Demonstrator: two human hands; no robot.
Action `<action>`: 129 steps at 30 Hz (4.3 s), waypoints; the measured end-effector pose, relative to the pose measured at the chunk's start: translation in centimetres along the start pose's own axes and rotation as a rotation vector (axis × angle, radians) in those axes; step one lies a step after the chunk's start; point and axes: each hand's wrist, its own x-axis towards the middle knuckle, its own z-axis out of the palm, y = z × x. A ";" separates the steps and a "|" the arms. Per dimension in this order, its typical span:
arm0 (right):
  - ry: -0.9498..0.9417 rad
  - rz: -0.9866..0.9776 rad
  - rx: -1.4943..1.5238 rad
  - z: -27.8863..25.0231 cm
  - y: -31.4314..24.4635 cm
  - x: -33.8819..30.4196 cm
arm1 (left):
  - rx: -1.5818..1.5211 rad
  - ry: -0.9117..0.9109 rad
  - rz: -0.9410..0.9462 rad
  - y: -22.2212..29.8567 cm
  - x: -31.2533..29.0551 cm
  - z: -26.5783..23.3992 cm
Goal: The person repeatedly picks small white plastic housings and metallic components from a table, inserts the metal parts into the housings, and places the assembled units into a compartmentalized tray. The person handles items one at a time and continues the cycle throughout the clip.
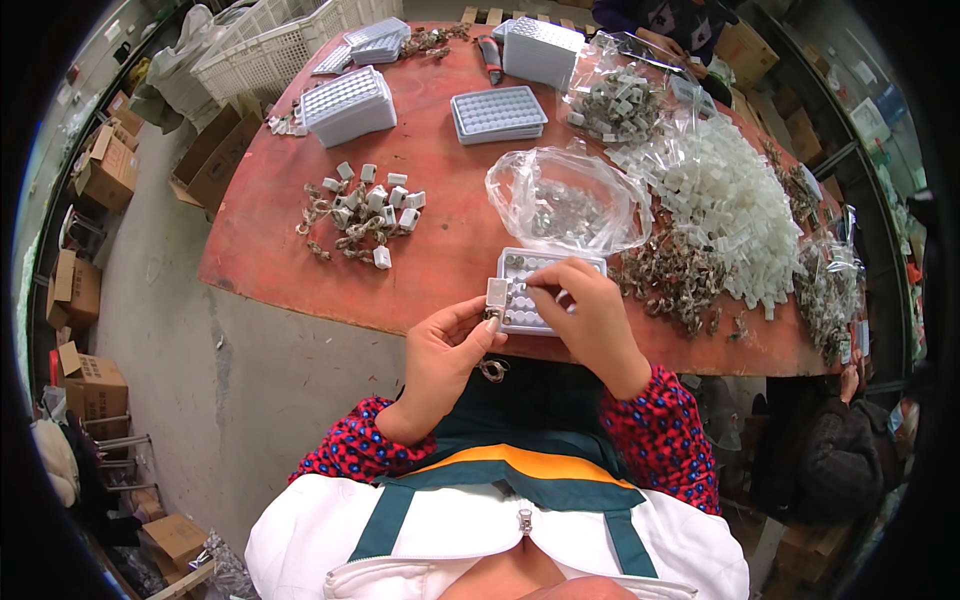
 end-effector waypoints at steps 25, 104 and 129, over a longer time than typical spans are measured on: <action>-0.063 0.101 0.208 -0.3 -2.4 -3.1 | -0.015 -0.091 0.129 -1.0 -0.3 1.0; 0.161 -0.390 0.046 -0.2 -2.6 -4.4 | -0.126 -0.212 0.263 -1.5 -1.4 1.5; -0.098 -0.122 0.201 -3.4 1.2 -0.8 | -0.203 -0.160 0.077 -1.4 -0.9 1.1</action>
